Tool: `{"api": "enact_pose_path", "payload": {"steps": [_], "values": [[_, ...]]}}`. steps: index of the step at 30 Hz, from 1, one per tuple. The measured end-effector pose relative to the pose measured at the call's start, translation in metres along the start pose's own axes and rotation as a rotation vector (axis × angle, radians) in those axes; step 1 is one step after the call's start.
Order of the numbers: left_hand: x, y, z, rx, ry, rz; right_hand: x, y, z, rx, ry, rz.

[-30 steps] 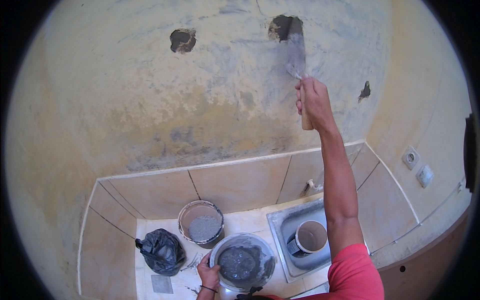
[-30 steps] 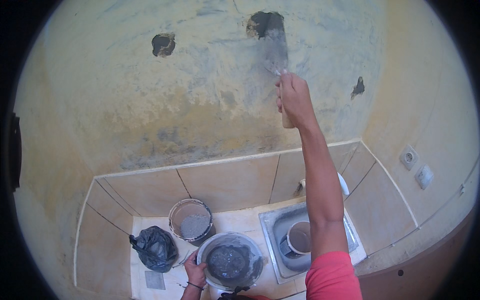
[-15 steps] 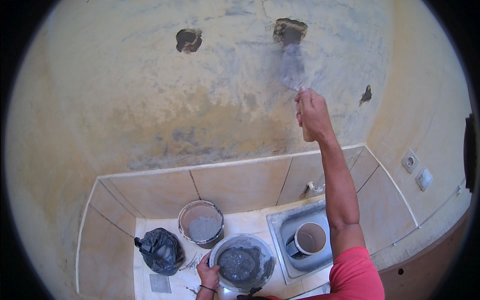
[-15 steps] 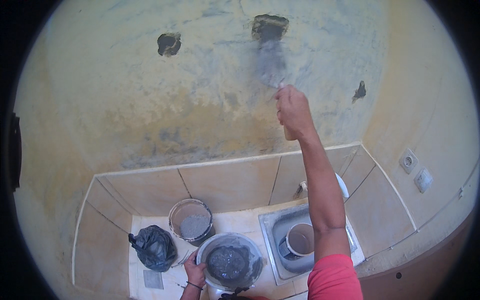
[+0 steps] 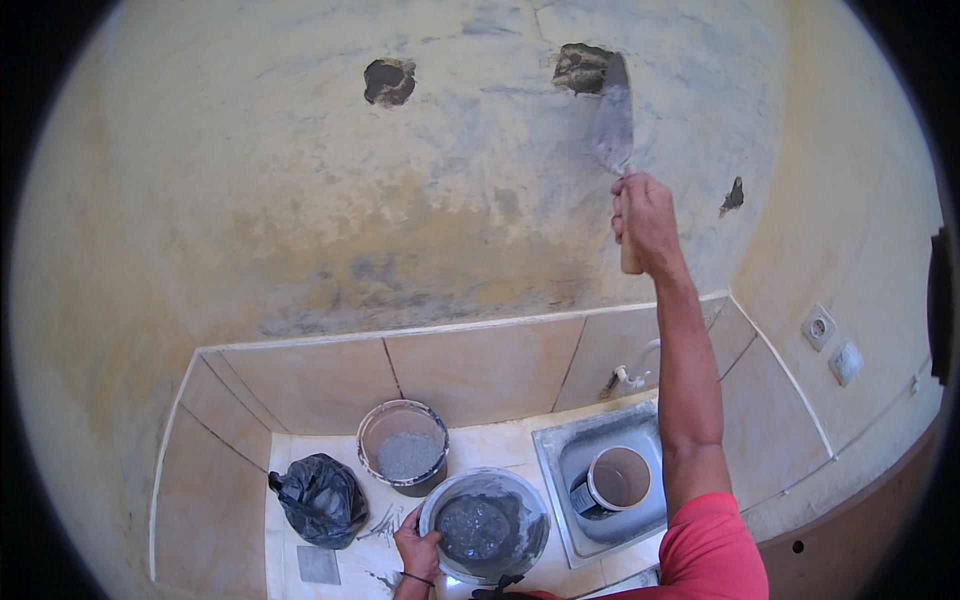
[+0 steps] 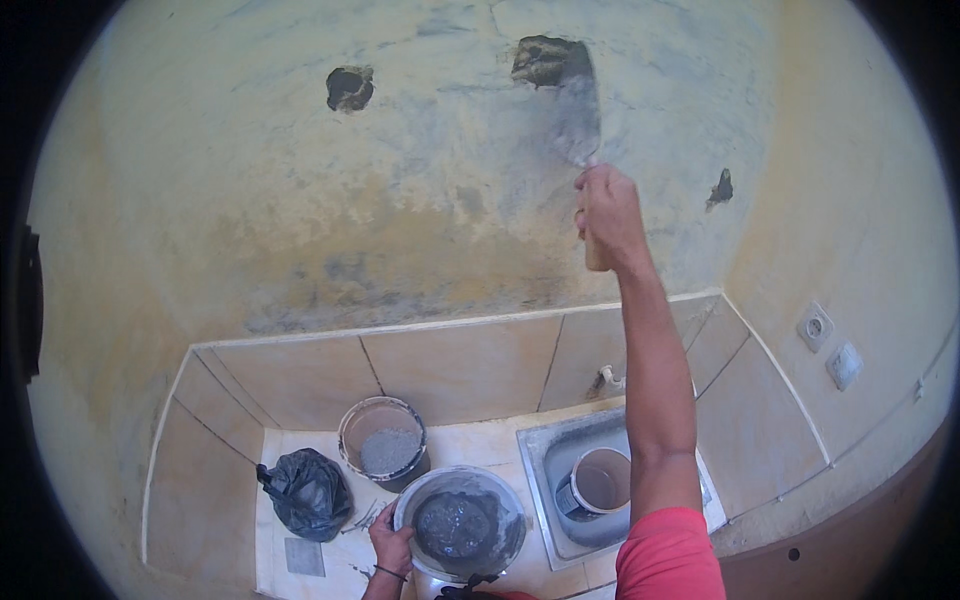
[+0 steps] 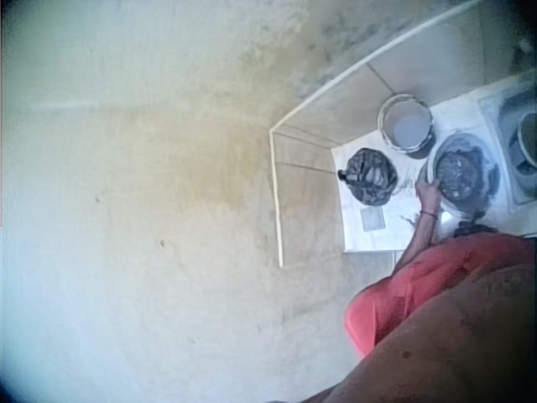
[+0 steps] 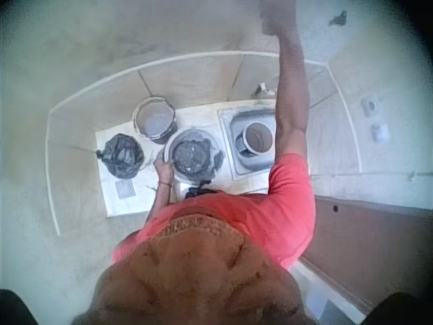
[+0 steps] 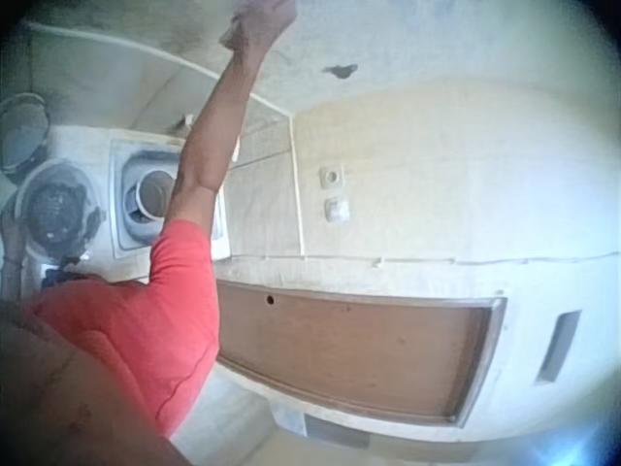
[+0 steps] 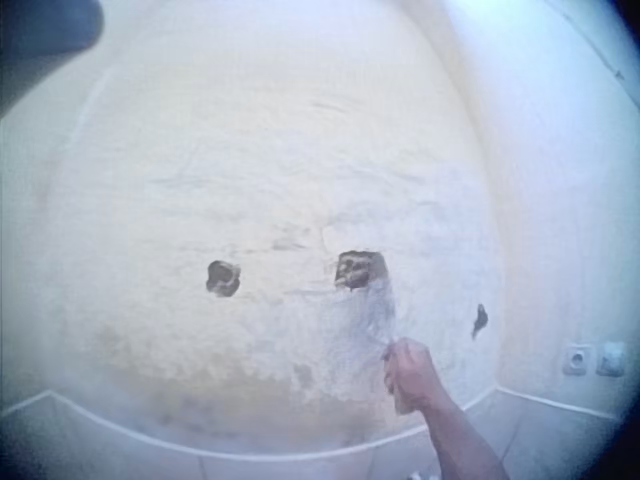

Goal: The person scoops a gray paste from a bucket with a trowel and applies it to several holes in a tiled wall above a sink. They repeatedly smooth the paste into the holes and scrape excess material back into the bucket.

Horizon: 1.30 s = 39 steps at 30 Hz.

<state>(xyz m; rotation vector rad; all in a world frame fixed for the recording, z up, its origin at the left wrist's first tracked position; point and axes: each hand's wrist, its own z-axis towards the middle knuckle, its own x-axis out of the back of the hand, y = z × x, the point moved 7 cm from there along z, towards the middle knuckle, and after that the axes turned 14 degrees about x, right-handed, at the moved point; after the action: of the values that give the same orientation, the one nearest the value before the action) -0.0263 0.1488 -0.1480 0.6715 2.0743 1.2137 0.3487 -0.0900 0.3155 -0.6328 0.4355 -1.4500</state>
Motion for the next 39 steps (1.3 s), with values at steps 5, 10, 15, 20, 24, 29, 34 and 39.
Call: {"api": "enact_pose_path", "payload": {"steps": [5,10,15,20,24,29,34,39], "values": [[0.003,-0.007,0.002,-0.013,0.001,0.01,-0.01,-0.005,0.015,0.009,-0.086,-0.025],[-0.002,-0.009,0.007,0.028,-0.02,-0.011,-0.029,-0.011,-0.008,0.004,-0.262,-0.07],[-0.003,-0.01,0.005,0.003,-0.018,-0.008,-0.001,0.002,-0.011,0.007,-0.064,-0.052],[0.0,-0.007,0.006,0.012,-0.013,0.006,-0.031,-0.001,-0.019,-0.078,-0.244,0.052],[0.0,-0.009,0.009,0.004,-0.021,-0.011,-0.033,0.004,-0.032,-0.056,-0.251,0.044],[-0.002,-0.009,0.003,0.019,0.008,0.011,0.01,0.018,-0.01,0.039,-0.03,-0.153],[0.007,-0.018,0.01,-0.006,-0.011,-0.024,0.012,0.009,0.015,0.226,0.002,-0.458],[-0.002,-0.01,0.008,0.009,-0.025,0.0,-0.01,0.031,0.003,0.546,-0.142,-0.807]]}}
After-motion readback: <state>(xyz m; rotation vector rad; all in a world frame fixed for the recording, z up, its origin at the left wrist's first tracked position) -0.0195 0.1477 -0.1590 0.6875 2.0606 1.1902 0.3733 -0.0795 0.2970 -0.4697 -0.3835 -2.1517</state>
